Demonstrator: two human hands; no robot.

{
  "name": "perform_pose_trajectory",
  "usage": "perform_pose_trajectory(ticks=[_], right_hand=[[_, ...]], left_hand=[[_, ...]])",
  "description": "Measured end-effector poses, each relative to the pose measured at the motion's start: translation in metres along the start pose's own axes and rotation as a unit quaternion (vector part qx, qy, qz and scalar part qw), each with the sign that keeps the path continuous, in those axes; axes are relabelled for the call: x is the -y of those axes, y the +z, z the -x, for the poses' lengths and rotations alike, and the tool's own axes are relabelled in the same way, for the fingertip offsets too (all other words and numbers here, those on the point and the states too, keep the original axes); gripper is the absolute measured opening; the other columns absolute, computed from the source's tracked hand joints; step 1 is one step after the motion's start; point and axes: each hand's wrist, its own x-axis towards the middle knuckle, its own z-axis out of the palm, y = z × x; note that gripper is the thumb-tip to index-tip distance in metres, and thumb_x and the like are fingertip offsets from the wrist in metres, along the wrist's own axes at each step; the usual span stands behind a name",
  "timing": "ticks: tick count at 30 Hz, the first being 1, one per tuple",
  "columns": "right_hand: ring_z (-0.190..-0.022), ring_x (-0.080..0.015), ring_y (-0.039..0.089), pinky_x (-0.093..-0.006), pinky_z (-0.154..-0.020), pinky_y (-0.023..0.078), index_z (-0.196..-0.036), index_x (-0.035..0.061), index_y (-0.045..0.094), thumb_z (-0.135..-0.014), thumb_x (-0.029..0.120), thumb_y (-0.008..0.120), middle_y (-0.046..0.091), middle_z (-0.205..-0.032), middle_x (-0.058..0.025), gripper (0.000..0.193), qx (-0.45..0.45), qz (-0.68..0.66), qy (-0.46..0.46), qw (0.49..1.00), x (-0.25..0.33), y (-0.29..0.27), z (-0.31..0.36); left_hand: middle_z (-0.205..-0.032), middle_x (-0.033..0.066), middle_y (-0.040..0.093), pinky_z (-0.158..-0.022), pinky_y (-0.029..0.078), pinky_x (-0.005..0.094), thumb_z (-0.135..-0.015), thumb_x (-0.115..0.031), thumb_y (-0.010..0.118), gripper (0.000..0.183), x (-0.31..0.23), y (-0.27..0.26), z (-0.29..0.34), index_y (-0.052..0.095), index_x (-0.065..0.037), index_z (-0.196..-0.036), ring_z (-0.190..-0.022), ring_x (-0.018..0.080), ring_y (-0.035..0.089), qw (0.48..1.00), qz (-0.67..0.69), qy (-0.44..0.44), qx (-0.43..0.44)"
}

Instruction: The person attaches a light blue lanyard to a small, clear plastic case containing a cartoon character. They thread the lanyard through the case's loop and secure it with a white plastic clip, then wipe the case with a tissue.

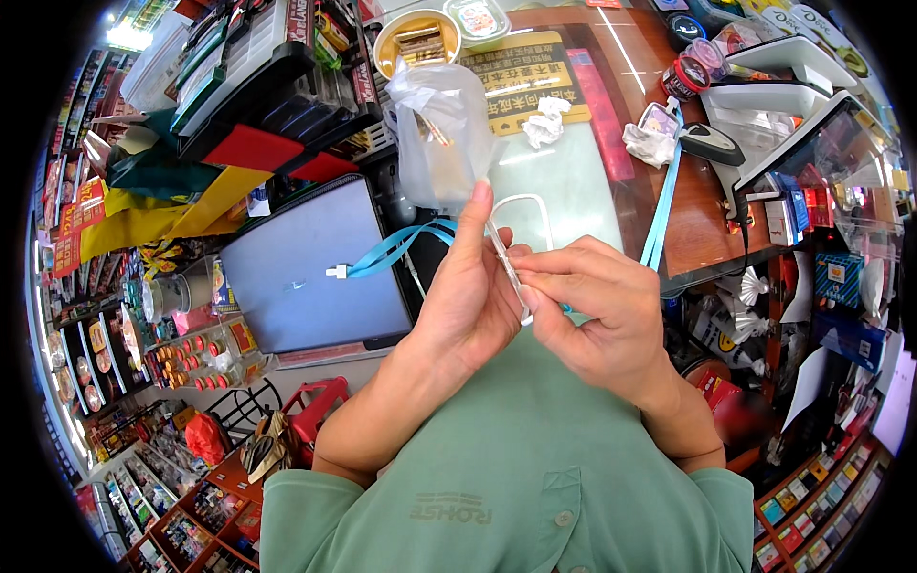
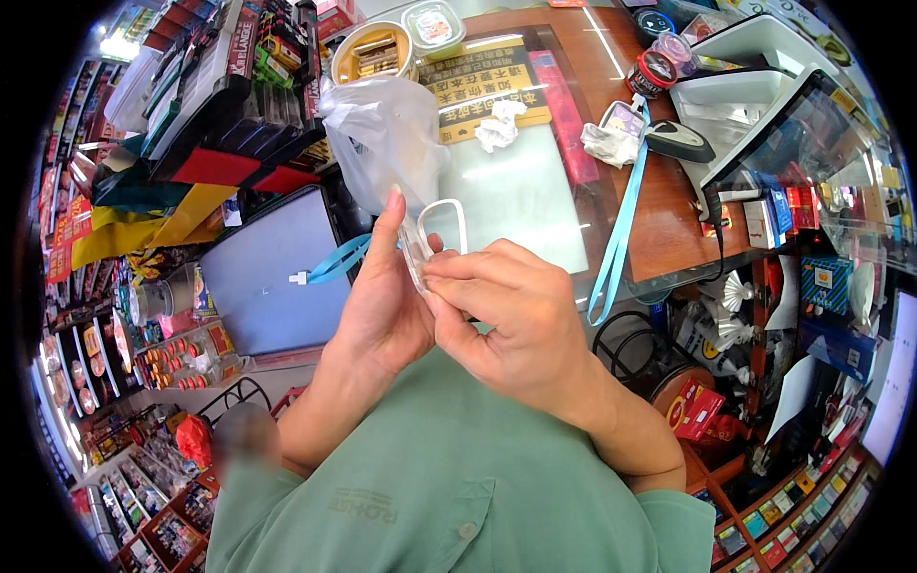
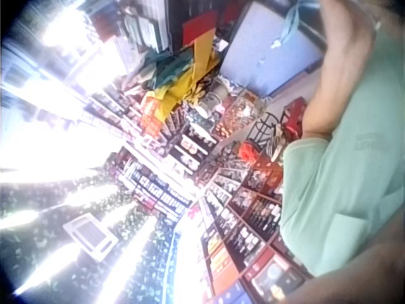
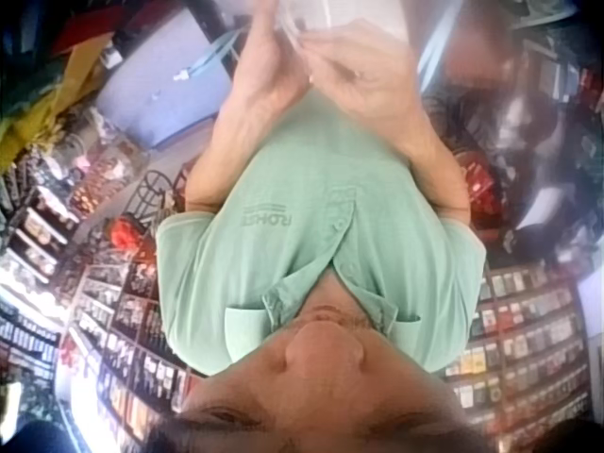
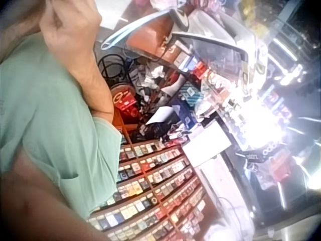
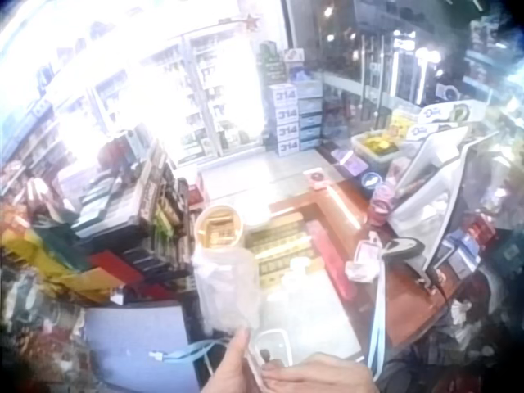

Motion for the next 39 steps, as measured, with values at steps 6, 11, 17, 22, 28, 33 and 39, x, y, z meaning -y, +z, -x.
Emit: perform_pose_trajectory(ticks=[6,11,17,22,28,33,39], right_hand=[[-0.073,-0.0229,0.066,-0.0310,-0.063,0.053,-0.089,0.0011,0.075,-0.072,-0.002,0.075,0.074,-0.093,-0.0100,0.017,0.034,-0.051,0.060,0.996,-0.005,-0.005,0.003],[-0.072,-0.0226,0.066,-0.0311,-0.065,0.053,-0.096,-0.0002,0.074,-0.074,0.000,0.076,0.074,-0.093,-0.0112,0.022,0.041,-0.058,0.072,0.995,-0.006,-0.007,0.005],[-0.071,-0.0159,0.064,-0.0272,-0.064,0.050,-0.104,-0.0045,0.071,-0.089,0.005,0.069,0.073,-0.089,-0.0108,0.018,0.012,-0.100,0.159,0.982,-0.009,-0.014,0.010],[-0.074,-0.0074,0.061,-0.0225,-0.064,0.048,-0.121,-0.0062,0.061,-0.100,0.012,0.060,0.070,-0.087,-0.0060,0.028,-0.044,-0.293,0.344,0.891,-0.018,-0.019,0.016],[-0.076,-0.0072,0.059,-0.0229,-0.068,0.047,-0.127,-0.0009,0.055,-0.102,0.016,0.057,0.070,-0.096,-0.0075,0.031,-0.014,-0.469,0.383,0.796,-0.043,-0.015,0.022],[-0.081,-0.0094,0.061,-0.0251,-0.073,0.049,-0.134,0.0019,0.048,-0.103,0.016,0.055,0.069,-0.103,-0.0080,0.035,-0.032,-0.542,0.389,0.744,-0.036,-0.003,0.020],[-0.094,-0.0131,0.063,-0.0285,-0.080,0.050,-0.133,0.0034,0.052,-0.103,0.016,0.055,0.067,-0.105,-0.0082,0.033,-0.025,-0.525,0.397,0.752,-0.035,0.005,0.019]], left_hand=[[-0.079,0.0034,0.058,-0.074,0.051,0.0402,-0.091,-0.060,0.064,0.049,0.005,-0.005,-0.002,0.056,-0.011,-0.091,-0.078,0.0188,0.060,0.999,-0.043,0.021,-0.004],[-0.082,0.0033,0.055,-0.075,0.049,0.0421,-0.091,-0.061,0.064,0.049,0.005,-0.002,-0.001,0.053,-0.013,-0.095,-0.079,0.0200,0.059,0.995,-0.067,0.078,0.003],[-0.107,0.0060,0.061,-0.088,0.050,0.0400,-0.105,-0.036,0.052,0.031,0.014,0.007,0.001,0.052,-0.007,-0.116,-0.095,0.0183,0.062,0.982,-0.047,0.182,0.032],[-0.118,0.0088,0.063,-0.096,0.050,0.0342,-0.103,-0.017,0.056,0.033,0.011,0.000,0.006,0.048,0.000,-0.130,-0.109,0.0156,0.062,0.950,-0.171,0.239,0.106],[-0.133,0.0132,0.057,-0.102,0.048,0.0369,-0.087,-0.009,0.076,0.052,0.010,-0.008,0.000,0.047,0.000,-0.129,-0.120,0.0187,0.056,0.903,-0.265,0.291,0.175],[-0.140,0.0167,0.052,-0.099,0.050,0.0364,-0.080,-0.008,0.082,0.056,0.009,-0.010,-0.008,0.048,-0.004,-0.125,-0.120,0.0194,0.056,0.913,-0.207,0.281,0.211],[-0.131,0.0159,0.057,-0.091,0.052,0.0347,-0.076,-0.009,0.086,0.056,0.010,-0.014,-0.010,0.050,-0.005,-0.119,-0.116,0.0190,0.057,0.899,-0.256,0.313,0.169]])
